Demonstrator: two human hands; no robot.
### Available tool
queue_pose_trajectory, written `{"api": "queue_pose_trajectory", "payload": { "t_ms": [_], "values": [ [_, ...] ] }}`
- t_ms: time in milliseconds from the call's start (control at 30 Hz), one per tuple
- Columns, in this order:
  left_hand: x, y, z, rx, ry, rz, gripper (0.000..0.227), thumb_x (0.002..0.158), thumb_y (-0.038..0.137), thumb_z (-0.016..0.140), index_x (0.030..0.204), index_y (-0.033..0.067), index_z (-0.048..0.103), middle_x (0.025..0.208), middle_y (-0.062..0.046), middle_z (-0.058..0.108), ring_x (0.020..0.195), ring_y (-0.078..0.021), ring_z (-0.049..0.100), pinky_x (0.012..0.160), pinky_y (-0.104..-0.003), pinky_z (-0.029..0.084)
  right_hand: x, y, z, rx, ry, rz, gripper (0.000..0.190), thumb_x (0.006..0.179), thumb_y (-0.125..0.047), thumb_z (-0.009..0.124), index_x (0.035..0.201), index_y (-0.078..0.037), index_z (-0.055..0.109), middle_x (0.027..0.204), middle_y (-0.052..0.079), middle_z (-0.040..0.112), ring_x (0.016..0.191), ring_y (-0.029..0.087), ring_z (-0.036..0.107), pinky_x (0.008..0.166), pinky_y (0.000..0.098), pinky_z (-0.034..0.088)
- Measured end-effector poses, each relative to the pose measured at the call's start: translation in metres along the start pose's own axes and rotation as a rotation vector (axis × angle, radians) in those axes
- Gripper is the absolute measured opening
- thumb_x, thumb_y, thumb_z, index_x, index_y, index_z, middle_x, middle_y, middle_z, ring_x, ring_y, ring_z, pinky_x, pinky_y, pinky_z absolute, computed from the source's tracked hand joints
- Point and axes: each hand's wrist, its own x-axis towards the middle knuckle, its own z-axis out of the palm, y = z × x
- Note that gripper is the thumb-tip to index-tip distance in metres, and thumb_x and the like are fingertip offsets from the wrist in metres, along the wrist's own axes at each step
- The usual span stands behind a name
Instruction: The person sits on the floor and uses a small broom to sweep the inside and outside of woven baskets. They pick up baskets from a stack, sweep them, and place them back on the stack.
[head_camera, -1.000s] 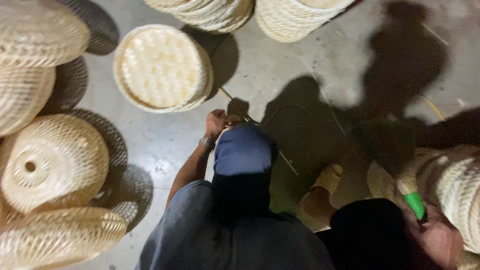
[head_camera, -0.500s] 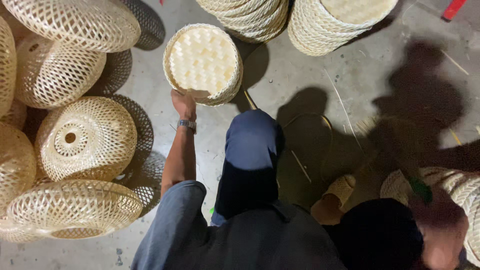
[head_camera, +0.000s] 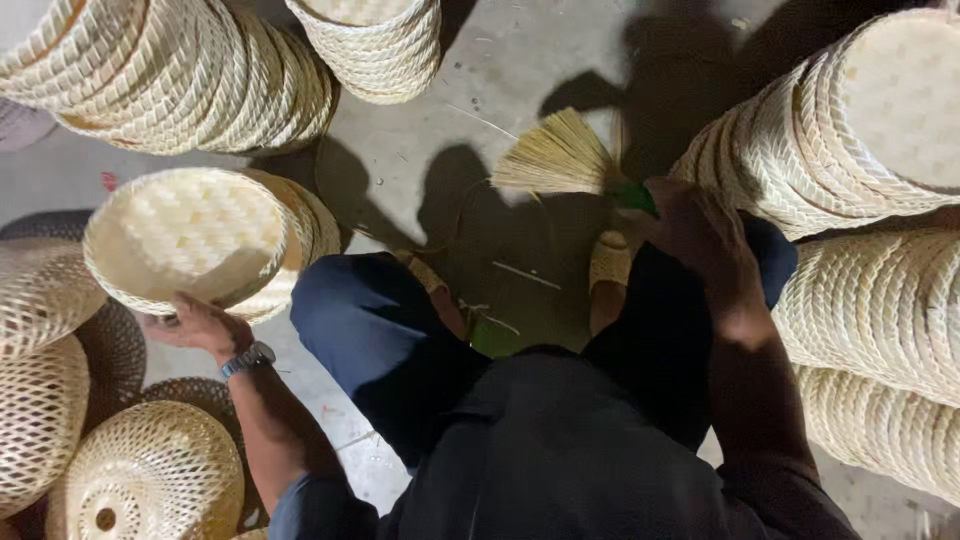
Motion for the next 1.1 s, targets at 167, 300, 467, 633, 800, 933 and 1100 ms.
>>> {"api": "queue_pose_trajectory", "payload": {
  "t_ms": [167, 300, 467, 633, 800, 933, 1100],
  "values": [
    [0.013, 0.099, -0.006, 0.054, -0.084, 0.184, 0.054, 0.114, 0.025, 0.058, 0.16, 0.004, 0.039, 0.165, -0.022, 0.039, 0.156, -0.0343, 0.036, 0.133, -0.051, 0.027, -0.007, -0.02, -0.02, 0.015, 0.191, -0.15, 0.046, 0.094, -0.039, 0.074, 0.12, -0.002, 0.068, 0.105, 0.024, 0.071, 0.098, 0.043, 0.069, 0.081, 0.0521, 0.053],
    [0.014, 0.19, 0.038, -0.073, -0.265, 0.299, 0.057, 0.112, 0.012, 0.052, 0.165, 0.0045, 0.034, 0.173, -0.018, 0.035, 0.162, -0.0294, 0.032, 0.138, -0.046, 0.024, -0.002, -0.064, -0.034, 0.346, 0.204, -0.166, 0.045, 0.103, -0.03, 0.064, 0.142, -0.008, 0.061, 0.106, 0.018, 0.073, 0.082, 0.032, 0.072, 0.072, 0.0408, 0.058],
    [-0.026, 0.277, 0.11, -0.364, -0.531, 0.357, 0.054, 0.112, 0.001, 0.042, 0.166, 0.0035, 0.032, 0.174, -0.016, 0.031, 0.161, -0.0276, 0.032, 0.135, -0.042, 0.025, 0.041, -0.149, -0.047, 0.253, 0.554, -0.585, 0.041, 0.106, -0.025, 0.074, 0.141, -0.004, 0.067, 0.095, 0.015, 0.072, 0.065, 0.019, 0.063, 0.055, 0.0331, 0.055],
    [-0.073, 0.318, 0.165, -0.402, -0.545, 0.339, 0.052, 0.115, 0.007, 0.048, 0.164, 0.0037, 0.033, 0.17, -0.014, 0.036, 0.158, -0.0252, 0.037, 0.135, -0.039, 0.033, 0.023, -0.187, -0.063, 0.75, -0.234, 0.105, 0.048, 0.101, -0.043, 0.064, 0.121, 0.0, 0.073, 0.089, 0.012, 0.069, 0.051, 0.011, 0.056, 0.055, 0.0298, 0.056],
    [-0.107, 0.309, 0.179, -0.408, -0.531, 0.258, 0.048, 0.116, 0.008, 0.045, 0.162, -0.0004, 0.035, 0.169, -0.018, 0.038, 0.158, -0.0285, 0.037, 0.131, -0.039, 0.031, 0.027, -0.145, -0.051, 0.697, 0.265, -0.301, 0.037, 0.096, -0.027, 0.069, 0.126, -0.005, 0.067, 0.107, 0.007, 0.072, 0.05, 0.011, 0.06, 0.053, 0.0261, 0.056],
    [-0.115, 0.313, 0.18, -0.503, -0.455, 0.2, 0.048, 0.116, 0.008, 0.047, 0.162, 0.0001, 0.036, 0.167, -0.016, 0.042, 0.15, -0.0232, 0.047, 0.126, -0.035, 0.039, 0.019, -0.104, -0.049, 0.531, -0.166, -0.377, 0.034, 0.096, -0.024, 0.07, 0.122, -0.002, 0.067, 0.095, 0.007, 0.071, 0.054, 0.01, 0.061, 0.052, 0.0265, 0.053],
    [-0.12, 0.324, 0.18, -0.442, -0.355, -0.461, 0.059, 0.111, 0.007, 0.046, 0.168, 0.0028, 0.032, 0.131, -0.05, 0.026, 0.094, -0.0296, 0.02, 0.081, -0.039, 0.024, -0.009, -0.067, -0.041, 0.696, 0.04, -0.201, 0.03, 0.098, -0.022, 0.072, 0.115, 0.002, 0.065, 0.081, 0.007, 0.068, 0.056, 0.011, 0.06, 0.05, 0.028, 0.049]
  ]
}}
